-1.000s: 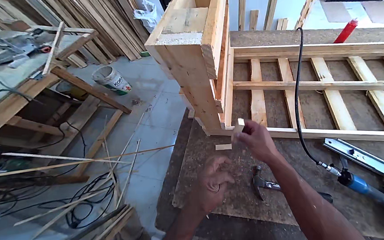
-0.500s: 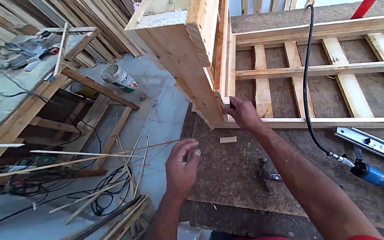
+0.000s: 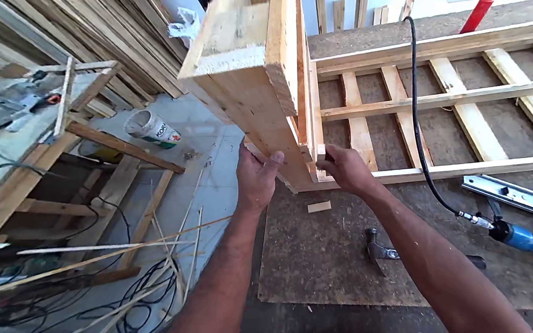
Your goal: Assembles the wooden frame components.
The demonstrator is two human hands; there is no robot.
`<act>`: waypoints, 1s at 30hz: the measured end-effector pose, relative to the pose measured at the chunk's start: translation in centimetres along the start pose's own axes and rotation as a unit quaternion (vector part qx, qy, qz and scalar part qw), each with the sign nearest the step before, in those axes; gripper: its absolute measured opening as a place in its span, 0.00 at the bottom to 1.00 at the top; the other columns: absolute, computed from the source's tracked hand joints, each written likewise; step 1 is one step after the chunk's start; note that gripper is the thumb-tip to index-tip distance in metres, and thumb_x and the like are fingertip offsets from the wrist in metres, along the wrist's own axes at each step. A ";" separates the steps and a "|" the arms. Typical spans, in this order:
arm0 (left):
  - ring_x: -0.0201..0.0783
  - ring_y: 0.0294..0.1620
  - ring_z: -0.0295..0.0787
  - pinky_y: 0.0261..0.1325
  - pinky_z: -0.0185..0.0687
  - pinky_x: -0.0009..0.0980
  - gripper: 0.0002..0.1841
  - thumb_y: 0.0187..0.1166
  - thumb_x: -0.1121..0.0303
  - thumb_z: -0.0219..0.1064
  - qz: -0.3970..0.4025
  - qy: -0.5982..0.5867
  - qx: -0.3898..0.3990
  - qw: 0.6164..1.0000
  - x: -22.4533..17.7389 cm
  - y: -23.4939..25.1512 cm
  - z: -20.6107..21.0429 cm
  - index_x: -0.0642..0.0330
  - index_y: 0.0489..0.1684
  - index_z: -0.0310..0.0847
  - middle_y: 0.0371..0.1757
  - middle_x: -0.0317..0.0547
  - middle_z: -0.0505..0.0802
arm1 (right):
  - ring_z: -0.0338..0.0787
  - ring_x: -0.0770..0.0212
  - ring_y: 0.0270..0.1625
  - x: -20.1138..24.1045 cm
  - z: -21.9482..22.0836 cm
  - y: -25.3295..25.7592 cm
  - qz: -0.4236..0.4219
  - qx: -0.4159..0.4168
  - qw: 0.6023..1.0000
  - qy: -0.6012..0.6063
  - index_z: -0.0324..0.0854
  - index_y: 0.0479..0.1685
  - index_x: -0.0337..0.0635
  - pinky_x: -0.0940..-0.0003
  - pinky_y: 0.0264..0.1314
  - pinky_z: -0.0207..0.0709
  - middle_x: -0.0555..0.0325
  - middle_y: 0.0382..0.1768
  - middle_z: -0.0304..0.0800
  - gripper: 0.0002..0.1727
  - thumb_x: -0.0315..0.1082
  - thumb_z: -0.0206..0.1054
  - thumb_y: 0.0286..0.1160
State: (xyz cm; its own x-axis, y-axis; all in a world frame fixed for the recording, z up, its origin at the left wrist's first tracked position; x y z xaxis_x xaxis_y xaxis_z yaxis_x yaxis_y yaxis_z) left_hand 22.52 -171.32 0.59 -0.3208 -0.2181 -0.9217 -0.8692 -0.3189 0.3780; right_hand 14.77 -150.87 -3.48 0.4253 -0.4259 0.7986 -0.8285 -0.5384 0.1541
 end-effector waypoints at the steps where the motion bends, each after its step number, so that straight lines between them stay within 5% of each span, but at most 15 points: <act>1: 0.40 0.72 0.84 0.75 0.85 0.40 0.47 0.75 0.52 0.77 0.001 0.008 0.004 1.000 -0.6 0.1 -0.4 0.62 0.89 0.52 0.73 0.47 0.84 | 0.93 0.64 0.39 1.2 -1.6 -0.3 -0.003 -0.031 0.999 0.011 0.86 0.52 0.46 0.56 0.47 0.90 0.60 0.38 0.93 0.11 0.41 0.70 0.81; 4: 0.39 0.71 0.84 0.75 0.84 0.39 0.45 0.74 0.47 0.76 0.079 0.022 -0.007 0.997 -2.9 1.5 -1.4 0.66 0.84 0.56 0.71 0.45 0.84 | 0.93 0.69 0.40 6.6 -5.2 0.3 -0.059 -0.075 0.995 0.015 0.86 0.55 0.48 0.63 0.47 0.90 0.64 0.39 0.94 0.12 0.43 0.71 0.81; 7: 0.38 0.70 0.85 0.75 0.83 0.38 0.47 0.73 0.45 0.76 0.137 -0.003 0.002 0.991 -5.3 3.1 -0.7 0.67 0.82 0.54 0.69 0.44 0.86 | 0.93 0.66 0.41 9.8 -5.9 1.9 -0.097 -0.021 0.995 -0.029 0.86 0.56 0.46 0.61 0.48 0.89 0.62 0.39 0.93 0.14 0.44 0.69 0.83; 11: 0.35 0.67 0.87 0.73 0.86 0.35 0.45 0.73 0.50 0.78 0.122 -0.011 -0.003 0.993 -5.5 4.0 0.5 0.66 0.80 0.53 0.65 0.42 0.87 | 0.94 0.69 0.41 9.8 -6.1 2.1 -0.107 -0.022 0.993 -0.040 0.86 0.54 0.47 0.64 0.48 0.90 0.64 0.39 0.94 0.12 0.44 0.69 0.83; 17: 0.30 0.51 0.94 0.60 0.93 0.36 0.24 0.79 0.47 0.72 0.123 0.003 0.002 0.992 -4.4 4.0 0.7 0.57 0.60 0.77 0.48 0.32 0.95 | 0.95 0.72 0.45 10.5 -6.7 2.4 -0.116 -0.037 0.993 -0.007 0.86 0.59 0.46 0.68 0.53 0.91 0.65 0.43 0.96 0.14 0.41 0.69 0.83; 25: 0.30 0.51 0.94 0.59 0.93 0.36 0.25 0.80 0.47 0.71 0.120 0.026 -0.009 0.992 -4.0 3.9 0.5 0.59 0.61 0.76 0.48 0.33 0.94 | 0.92 0.63 0.38 11.1 -5.3 2.6 -0.125 -0.016 0.988 -0.085 0.85 0.54 0.46 0.59 0.44 0.88 0.61 0.36 0.92 0.11 0.42 0.68 0.83; 30: 0.30 0.51 0.94 0.59 0.93 0.36 0.25 0.81 0.48 0.70 0.118 0.024 -0.007 0.993 -4.1 3.8 0.5 0.58 0.61 0.75 0.48 0.33 0.94 | 0.94 0.66 0.39 10.7 -5.2 3.0 -0.121 -0.046 0.989 -0.067 0.86 0.55 0.46 0.61 0.45 0.90 0.63 0.37 0.95 0.13 0.44 0.69 0.82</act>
State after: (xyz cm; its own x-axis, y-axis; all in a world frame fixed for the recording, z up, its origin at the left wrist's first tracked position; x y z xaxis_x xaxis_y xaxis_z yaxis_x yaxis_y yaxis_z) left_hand 20.32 -171.13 5.77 -0.4967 -0.3313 -0.8022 -0.7666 -0.2659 0.5845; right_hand 14.98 -153.27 8.57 0.6547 -0.3891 0.6480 -0.7235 -0.5709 0.3881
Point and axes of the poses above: each hand's wrist, its own y-axis towards the middle knuckle, its own z-axis out of the palm, x = y × z, the point moved 5 cm from there along y, towards the middle knuckle
